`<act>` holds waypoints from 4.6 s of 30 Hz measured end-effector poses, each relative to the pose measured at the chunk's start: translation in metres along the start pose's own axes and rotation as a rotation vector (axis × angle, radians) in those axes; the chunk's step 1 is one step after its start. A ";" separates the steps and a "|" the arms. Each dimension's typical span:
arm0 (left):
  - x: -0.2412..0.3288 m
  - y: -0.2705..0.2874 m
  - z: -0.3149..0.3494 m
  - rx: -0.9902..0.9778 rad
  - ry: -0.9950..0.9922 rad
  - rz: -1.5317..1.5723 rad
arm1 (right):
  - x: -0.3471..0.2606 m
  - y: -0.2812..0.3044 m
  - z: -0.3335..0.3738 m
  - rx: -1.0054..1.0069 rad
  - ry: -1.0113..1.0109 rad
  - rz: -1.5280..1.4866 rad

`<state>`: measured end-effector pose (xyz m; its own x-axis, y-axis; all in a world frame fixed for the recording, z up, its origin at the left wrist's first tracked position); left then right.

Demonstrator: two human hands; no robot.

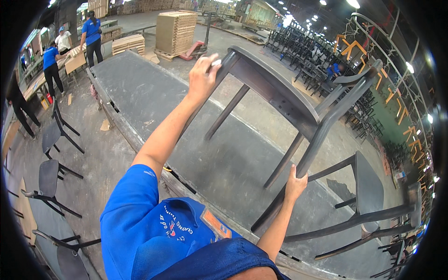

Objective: The person wipes the surfaces of black chairs with a white cloth in a factory setting. They lift and rotate each chair to clean the seat, backrest, and legs, then place the chair back down and move to the next one.

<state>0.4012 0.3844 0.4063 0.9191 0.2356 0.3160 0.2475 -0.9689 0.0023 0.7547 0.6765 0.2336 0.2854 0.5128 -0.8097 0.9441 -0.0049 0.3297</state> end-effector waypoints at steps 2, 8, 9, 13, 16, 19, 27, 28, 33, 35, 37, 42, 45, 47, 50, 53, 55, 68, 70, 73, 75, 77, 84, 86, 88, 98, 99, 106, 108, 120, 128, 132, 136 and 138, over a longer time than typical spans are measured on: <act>-0.010 -0.010 -0.007 0.000 0.096 0.141 | -0.001 0.000 0.002 0.012 0.024 0.014; 0.025 -0.031 -0.020 -0.100 -0.330 -0.208 | 0.001 -0.003 0.006 0.025 0.038 0.012; 0.021 -0.032 -0.021 -0.149 -0.319 -0.210 | 0.000 -0.003 0.006 0.028 0.055 0.003; -0.012 -0.025 -0.028 -0.314 -0.163 -0.023 | 0.002 -0.006 0.008 0.008 0.023 -0.002; -0.043 -0.030 -0.039 -0.318 0.068 0.109 | 0.007 -0.007 0.009 0.009 -0.035 0.011; -0.064 -0.043 -0.046 -0.304 0.197 0.112 | -0.006 -0.005 0.010 0.031 0.079 -0.008; -0.073 -0.020 0.050 -0.161 0.405 0.159 | 0.008 -0.011 -0.007 0.009 -0.061 0.010; -0.063 -0.012 0.066 -0.179 0.334 0.094 | 0.009 -0.012 -0.009 0.011 -0.065 0.029; -0.025 -0.007 0.117 -0.332 -0.146 -0.434 | 0.024 -0.015 -0.007 0.007 -0.123 0.116; -0.027 -0.012 0.129 -0.392 -0.190 -0.508 | 0.023 -0.016 -0.010 0.009 -0.087 0.113; -0.030 -0.011 0.137 -0.389 -0.191 -0.556 | 0.026 -0.021 -0.015 -0.015 -0.098 0.089; -0.037 -0.001 0.156 -0.335 -0.149 -0.659 | 0.021 -0.027 -0.025 -0.050 -0.062 -0.016; -0.039 0.013 0.166 -0.319 -0.140 -0.662 | 0.020 -0.027 -0.024 -0.046 -0.060 -0.051; -0.040 0.021 0.172 -0.326 -0.140 -0.651 | 0.020 -0.026 -0.020 -0.039 -0.067 -0.061; -0.037 0.032 0.181 -0.336 -0.134 -0.628 | 0.027 -0.024 -0.013 -0.044 -0.107 -0.108; -0.037 0.045 0.187 -0.321 -0.126 -0.603 | 0.030 -0.023 -0.005 -0.044 -0.096 -0.153; -0.035 0.048 0.195 -0.329 -0.107 -0.601 | 0.030 -0.018 0.000 -0.035 -0.061 -0.165; -0.055 0.092 0.253 -0.440 -0.115 -0.626 | 0.035 -0.024 0.002 -0.094 -0.082 -0.202; -0.056 0.096 0.261 -0.447 -0.110 -0.622 | 0.033 -0.023 -0.004 -0.089 -0.063 -0.195; -0.061 0.103 0.269 -0.474 -0.093 -0.614 | 0.040 -0.029 -0.012 -0.108 -0.156 -0.326; -0.064 0.107 0.273 -0.491 -0.095 -0.618 | 0.028 -0.028 -0.015 -0.099 -0.026 -0.124; -0.067 0.111 0.278 -0.496 -0.078 -0.586 | 0.032 -0.029 -0.016 -0.088 -0.061 -0.064; -0.079 0.148 0.336 -0.500 0.297 -0.356 | 0.034 -0.033 -0.014 -0.133 -0.020 -0.079; -0.089 0.160 0.382 -0.533 0.671 -0.170 | 0.035 -0.032 -0.014 -0.125 -0.022 -0.074; -0.084 0.167 0.437 -0.571 0.997 -0.056 | 0.035 -0.033 -0.014 -0.132 -0.019 -0.092; -0.015 0.145 0.544 -0.645 1.318 0.138 | 0.057 -0.055 -0.041 -0.177 -0.062 -0.028; -0.008 0.142 0.547 -0.657 1.314 0.131 | 0.060 -0.060 -0.045 -0.195 -0.071 -0.072; -0.021 0.150 0.529 -0.459 1.525 0.245 | 0.052 -0.065 -0.063 -0.192 -0.088 -0.137; -0.055 0.150 0.508 -0.419 1.569 0.231 | 0.049 -0.064 -0.061 -0.196 -0.106 -0.154; -0.295 -0.020 0.454 -0.562 1.464 0.446 | 0.045 -0.049 -0.057 -0.152 -0.193 0.026; -0.348 -0.179 0.420 -0.910 0.781 0.028 | 0.052 -0.051 -0.089 -0.164 -0.264 0.243; -0.342 -0.214 0.411 -1.015 0.600 0.055 | 0.056 -0.059 -0.109 -0.219 -0.253 0.305; -0.350 -0.224 0.415 -1.126 0.637 0.116 | 0.061 -0.064 -0.120 -0.249 -0.223 0.264; -0.354 -0.223 0.420 -1.145 0.699 0.166 | 0.064 -0.065 -0.126 -0.258 -0.222 0.262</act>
<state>0.1490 0.5491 -0.1045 0.4810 0.3544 0.8019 -0.5581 -0.5817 0.5918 0.6910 0.8176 0.2214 0.5651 0.3254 -0.7582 0.7710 0.1187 0.6256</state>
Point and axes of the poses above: each hand's wrist, its own z-axis away from the middle knuckle, its own y-axis out of the back of the hand, x = y × z, the point moved 10 cm from there along -z, towards the middle knuckle, and after that the axes turned 6 degrees about -z, right-handed, at the moved point
